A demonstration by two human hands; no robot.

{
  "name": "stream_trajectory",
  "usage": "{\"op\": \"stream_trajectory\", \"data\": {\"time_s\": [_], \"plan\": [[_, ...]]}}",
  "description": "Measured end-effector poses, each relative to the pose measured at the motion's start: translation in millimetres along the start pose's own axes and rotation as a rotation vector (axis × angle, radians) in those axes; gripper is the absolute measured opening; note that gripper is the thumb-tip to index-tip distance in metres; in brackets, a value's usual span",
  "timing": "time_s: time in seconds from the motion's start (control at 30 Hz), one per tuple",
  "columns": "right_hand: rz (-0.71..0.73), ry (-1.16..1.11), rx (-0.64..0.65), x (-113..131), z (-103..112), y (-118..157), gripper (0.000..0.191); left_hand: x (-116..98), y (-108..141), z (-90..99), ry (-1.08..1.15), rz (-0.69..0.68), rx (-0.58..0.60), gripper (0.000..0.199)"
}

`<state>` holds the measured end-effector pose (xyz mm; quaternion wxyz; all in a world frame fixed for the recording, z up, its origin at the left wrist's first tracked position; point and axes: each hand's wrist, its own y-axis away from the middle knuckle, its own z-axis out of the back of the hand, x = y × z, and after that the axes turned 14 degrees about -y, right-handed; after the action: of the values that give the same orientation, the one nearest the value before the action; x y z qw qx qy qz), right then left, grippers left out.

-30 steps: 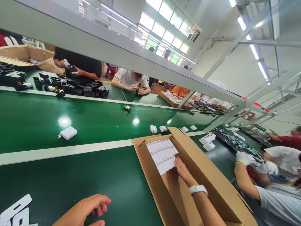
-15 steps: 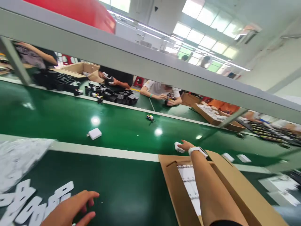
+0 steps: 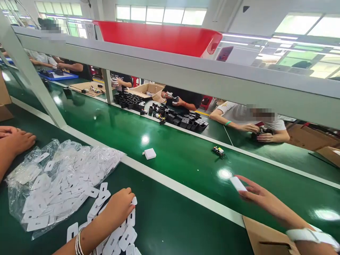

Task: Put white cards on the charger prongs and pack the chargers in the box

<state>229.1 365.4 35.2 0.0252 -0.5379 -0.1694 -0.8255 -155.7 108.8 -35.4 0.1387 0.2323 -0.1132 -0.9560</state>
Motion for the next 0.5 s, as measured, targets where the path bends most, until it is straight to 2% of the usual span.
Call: {"op": "stream_trajectory", "data": {"time_s": [0.1, 0.13, 0.23, 0.3, 0.4, 0.5], "plan": [[-0.069, -0.319, 0.286, 25, -61, 37, 0.069, 0, -3, 0.9, 0.185, -0.033, -0.012, 0.011], [-0.076, -0.422, 0.328, 29, -84, 52, 0.071, -1, -2, 2.4, 0.292, -0.043, -0.01, 0.011], [-0.145, -0.543, 0.508, 30, -149, 92, 0.065, -7, 3, 5.6, 0.654, -0.057, -0.001, 0.038], [-0.17, -0.59, 0.633, 28, -182, 111, 0.063, -14, 8, 4.4, 0.844, -0.06, -0.006, 0.051], [-0.202, -0.6, 0.751, 29, -211, 128, 0.063, -24, 15, -0.5, 1.022, -0.072, -0.03, 0.052], [-0.172, -0.54, 0.756, 31, -219, 135, 0.06, -28, 17, -3.6, 1.141, -0.081, -0.064, 0.044]]}}
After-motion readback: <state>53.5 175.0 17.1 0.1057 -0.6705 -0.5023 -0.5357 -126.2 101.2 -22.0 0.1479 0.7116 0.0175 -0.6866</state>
